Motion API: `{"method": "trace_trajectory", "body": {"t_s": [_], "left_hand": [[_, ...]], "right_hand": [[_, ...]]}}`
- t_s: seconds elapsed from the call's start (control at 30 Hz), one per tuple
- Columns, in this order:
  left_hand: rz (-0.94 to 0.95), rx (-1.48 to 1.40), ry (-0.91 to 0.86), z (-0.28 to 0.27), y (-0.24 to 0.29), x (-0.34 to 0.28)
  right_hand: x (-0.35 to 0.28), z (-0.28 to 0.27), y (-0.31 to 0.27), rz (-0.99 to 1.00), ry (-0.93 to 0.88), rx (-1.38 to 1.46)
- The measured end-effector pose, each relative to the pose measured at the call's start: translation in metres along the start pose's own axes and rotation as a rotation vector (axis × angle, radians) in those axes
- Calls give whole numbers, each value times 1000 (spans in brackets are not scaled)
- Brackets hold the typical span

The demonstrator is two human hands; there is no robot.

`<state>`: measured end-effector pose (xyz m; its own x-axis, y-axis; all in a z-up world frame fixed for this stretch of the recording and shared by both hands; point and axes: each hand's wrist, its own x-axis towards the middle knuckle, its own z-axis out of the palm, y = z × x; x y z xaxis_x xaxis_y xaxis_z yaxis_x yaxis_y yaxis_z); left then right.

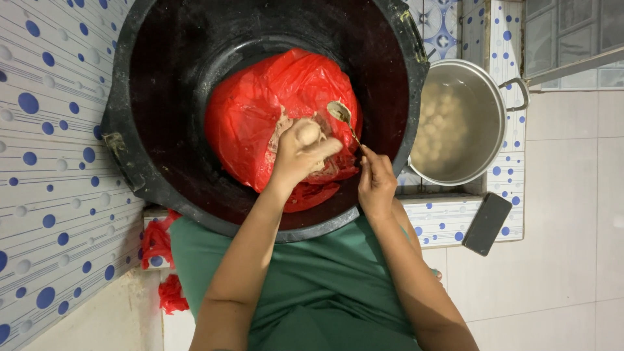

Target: Forming meatballs from paste in a tub and placing them into a pot of water using a spoon.

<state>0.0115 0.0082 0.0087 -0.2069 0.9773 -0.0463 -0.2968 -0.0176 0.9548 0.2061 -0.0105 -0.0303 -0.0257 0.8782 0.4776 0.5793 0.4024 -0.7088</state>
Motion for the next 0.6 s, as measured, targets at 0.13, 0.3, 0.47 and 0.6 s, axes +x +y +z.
{"method": "trace_trajectory", "body": {"t_s": [0.13, 0.3, 0.47, 0.6], "left_hand": [[-162, -249, -100, -10, -25, 7], [-50, -149, 12, 12, -5, 7], [-36, -3, 45, 4, 2, 7], [33, 11, 0, 8, -4, 4]], "right_hand": [[0, -2, -3, -3, -23, -33], [0, -1, -2, -1, -14, -30], [1, -1, -2, -9, -2, -13], [6, -5, -9, 23, -3, 31]]}}
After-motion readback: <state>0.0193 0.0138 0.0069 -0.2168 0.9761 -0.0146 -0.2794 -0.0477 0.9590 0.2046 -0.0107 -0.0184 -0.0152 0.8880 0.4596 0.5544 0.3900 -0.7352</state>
